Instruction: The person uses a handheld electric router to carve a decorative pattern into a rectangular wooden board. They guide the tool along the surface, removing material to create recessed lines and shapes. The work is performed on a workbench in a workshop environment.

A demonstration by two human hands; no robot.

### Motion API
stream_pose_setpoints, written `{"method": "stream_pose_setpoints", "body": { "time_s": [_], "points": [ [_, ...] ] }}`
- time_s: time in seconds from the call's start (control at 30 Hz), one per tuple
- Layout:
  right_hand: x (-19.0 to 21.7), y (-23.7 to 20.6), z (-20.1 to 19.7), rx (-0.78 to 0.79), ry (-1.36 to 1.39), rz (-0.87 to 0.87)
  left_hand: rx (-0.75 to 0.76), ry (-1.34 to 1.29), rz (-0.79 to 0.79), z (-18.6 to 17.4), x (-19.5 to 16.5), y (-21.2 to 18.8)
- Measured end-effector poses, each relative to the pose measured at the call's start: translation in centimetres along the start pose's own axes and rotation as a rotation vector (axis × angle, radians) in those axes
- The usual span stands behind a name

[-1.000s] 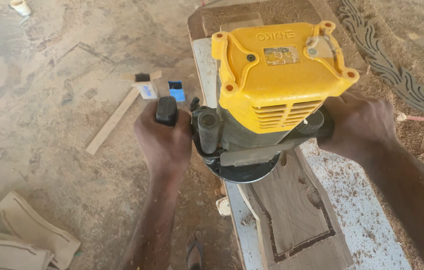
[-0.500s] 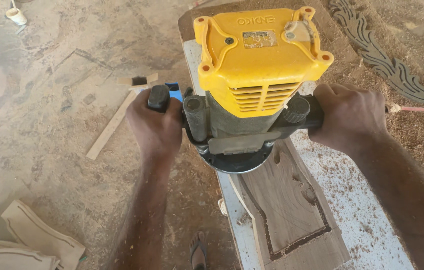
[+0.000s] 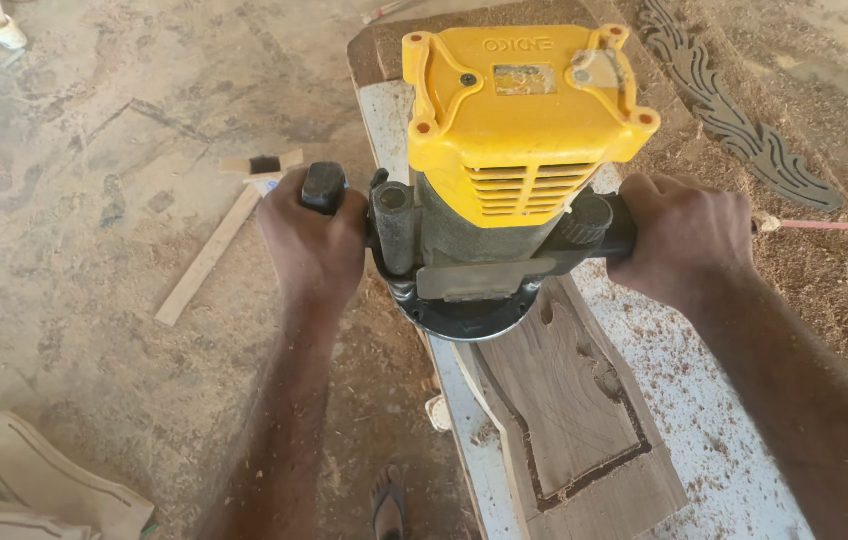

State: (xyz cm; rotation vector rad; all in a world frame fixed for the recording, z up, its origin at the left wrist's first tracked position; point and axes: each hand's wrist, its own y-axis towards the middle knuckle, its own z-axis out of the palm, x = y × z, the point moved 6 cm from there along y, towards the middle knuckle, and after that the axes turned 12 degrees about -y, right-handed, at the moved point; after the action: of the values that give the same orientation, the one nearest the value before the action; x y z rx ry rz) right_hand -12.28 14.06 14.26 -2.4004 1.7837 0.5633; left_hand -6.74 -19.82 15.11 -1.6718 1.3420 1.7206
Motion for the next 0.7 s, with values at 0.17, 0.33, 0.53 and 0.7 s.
{"method": "stream_pose_setpoints", "body": {
  "time_s": [0.17, 0.33, 0.53, 0.7],
  "points": [
    [-1.5, 1.2, 0.0, -0.054, -0.032, -0.029, -0.021, 0.036, -0.011, 1.5, -0.2, 0.1],
    [-0.9, 0.1, 0.6, -0.08, -0.015, -0.069, -0.057, 0.017, 0.035, 0.3, -0.2, -1.8],
    [0.0, -0.7, 0.6, -0.13, -0.013, -0.114, -0.088, 0.035, -0.001, -0.7, 0.4, -3.2],
    [-0.2, -0.8, 0.6, -0.097, -0.051, -0.124, -0.113, 0.039, -0.011, -0.9, -0.2, -4.0]
  ]
}}
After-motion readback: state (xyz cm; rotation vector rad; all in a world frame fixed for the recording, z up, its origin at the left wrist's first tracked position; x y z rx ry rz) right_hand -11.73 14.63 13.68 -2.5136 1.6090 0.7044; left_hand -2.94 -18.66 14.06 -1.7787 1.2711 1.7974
